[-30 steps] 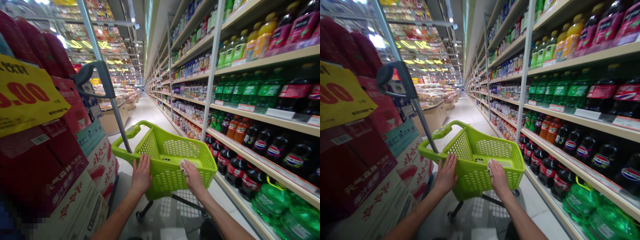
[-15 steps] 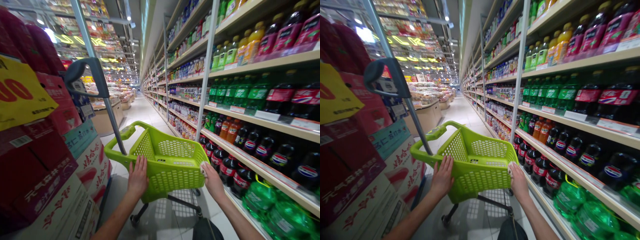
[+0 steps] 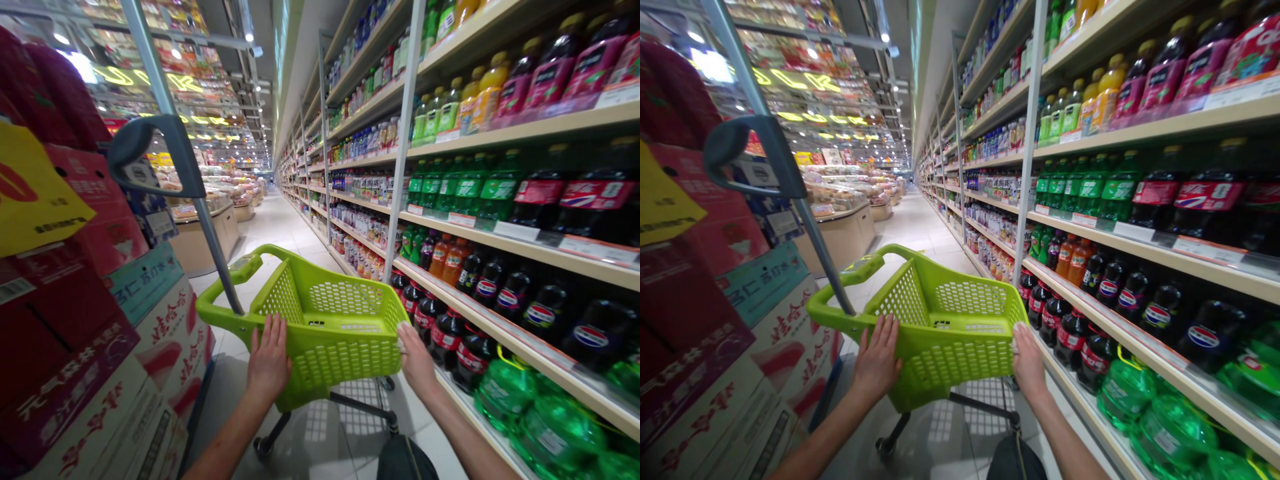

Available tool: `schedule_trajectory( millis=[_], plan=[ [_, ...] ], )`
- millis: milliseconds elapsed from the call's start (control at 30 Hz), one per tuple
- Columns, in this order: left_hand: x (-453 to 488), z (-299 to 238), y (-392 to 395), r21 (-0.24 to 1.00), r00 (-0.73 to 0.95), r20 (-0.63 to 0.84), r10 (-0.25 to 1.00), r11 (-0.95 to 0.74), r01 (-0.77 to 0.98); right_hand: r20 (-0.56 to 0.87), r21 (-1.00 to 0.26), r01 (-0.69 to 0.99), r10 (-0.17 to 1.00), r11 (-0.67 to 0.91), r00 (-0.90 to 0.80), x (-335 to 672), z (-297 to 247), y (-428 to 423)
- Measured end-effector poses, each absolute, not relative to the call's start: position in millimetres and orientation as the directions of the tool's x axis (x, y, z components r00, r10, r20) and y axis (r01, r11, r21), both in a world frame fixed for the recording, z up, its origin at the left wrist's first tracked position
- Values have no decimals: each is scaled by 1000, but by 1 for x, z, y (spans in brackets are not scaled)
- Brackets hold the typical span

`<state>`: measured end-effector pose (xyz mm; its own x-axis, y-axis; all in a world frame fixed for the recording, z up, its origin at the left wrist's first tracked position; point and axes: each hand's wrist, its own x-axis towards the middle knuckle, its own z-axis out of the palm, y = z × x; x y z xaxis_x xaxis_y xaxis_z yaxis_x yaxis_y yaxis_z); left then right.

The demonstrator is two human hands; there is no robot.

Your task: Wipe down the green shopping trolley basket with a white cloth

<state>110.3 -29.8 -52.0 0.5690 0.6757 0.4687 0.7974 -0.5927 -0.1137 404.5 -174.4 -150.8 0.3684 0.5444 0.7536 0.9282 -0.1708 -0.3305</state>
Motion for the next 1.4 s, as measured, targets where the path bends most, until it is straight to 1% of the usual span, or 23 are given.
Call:
schedule_trajectory(
  millis=[100, 167, 233, 333, 400, 467, 567, 600, 633, 667, 767, 833, 900, 1033, 1100, 1167, 1233, 1333, 1400],
  plan=[
    [111, -50, -31, -114, 564, 471, 678, -588, 801, 755, -283, 959, 623, 29, 204, 372, -145, -153],
    [110, -49, -33, -115, 566, 468, 678, -588, 800, 745, -285, 956, 645, 76, 171, 370, -145, -154],
    [110, -48, -34, -115, 569, 467, 677, -592, 798, 736, -321, 947, 631, 4, 246, 389, -150, -169],
    [112, -48, -38, -111, 568, 476, 672, -594, 797, 718, -382, 907, 561, -177, 412, 419, -158, -189],
    [115, -49, -40, -104, 562, 485, 670, -594, 798, 726, -391, 899, 535, -197, 432, 415, -158, -184],
    [117, -49, -41, -100, 561, 488, 668, -596, 797, 750, -364, 926, 556, -105, 358, 392, -153, -167],
    [118, -48, -42, -102, 566, 485, 667, -599, 794, 753, -311, 947, 628, 79, 195, 363, -144, -144],
    [119, -48, -42, -101, 566, 484, 668, -600, 794, 744, -311, 945, 645, 102, 175, 363, -143, -143],
    [119, -48, -42, -100, 568, 481, 668, -602, 792, 733, -322, 943, 654, 91, 187, 369, -143, -144],
    [120, -49, -42, -99, 570, 479, 668, -604, 791, 722, -343, 938, 651, 44, 234, 379, -144, -149],
    [123, -50, -45, -93, 579, 468, 668, -614, 784, 691, -419, 893, 581, -162, 430, 416, -149, -162],
    [126, -51, -47, -85, 580, 465, 669, -618, 781, 688, -439, 875, 551, -203, 473, 421, -149, -158],
    [130, -52, -49, -82, 579, 465, 670, -618, 781, 708, -434, 891, 560, -135, 430, 402, -146, -141],
    [134, -55, -51, -109, 591, 469, 657, -621, 776, 755, -393, 910, 611, 132, 238, 335, -130, -103],
    [137, -57, -51, -127, 601, 475, 642, -626, 769, 759, -389, 893, 627, 226, 172, 312, -121, -93],
    [141, -60, -52, -136, 609, 481, 631, -632, 763, 756, -405, 876, 634, 262, 160, 301, -112, -88],
    [145, -61, -54, -129, 609, 486, 627, -638, 759, 752, -431, 864, 633, 261, 184, 296, -103, -84],
    [144, -58, -58, -85, 614, 491, 618, -668, 739, 742, -461, 855, 631, 238, 225, 296, -92, -78],
    [131, -50, -55, -55, 611, 522, 595, -692, 720, 752, -455, 861, 615, 226, 236, 304, -89, -79]
  ],
)
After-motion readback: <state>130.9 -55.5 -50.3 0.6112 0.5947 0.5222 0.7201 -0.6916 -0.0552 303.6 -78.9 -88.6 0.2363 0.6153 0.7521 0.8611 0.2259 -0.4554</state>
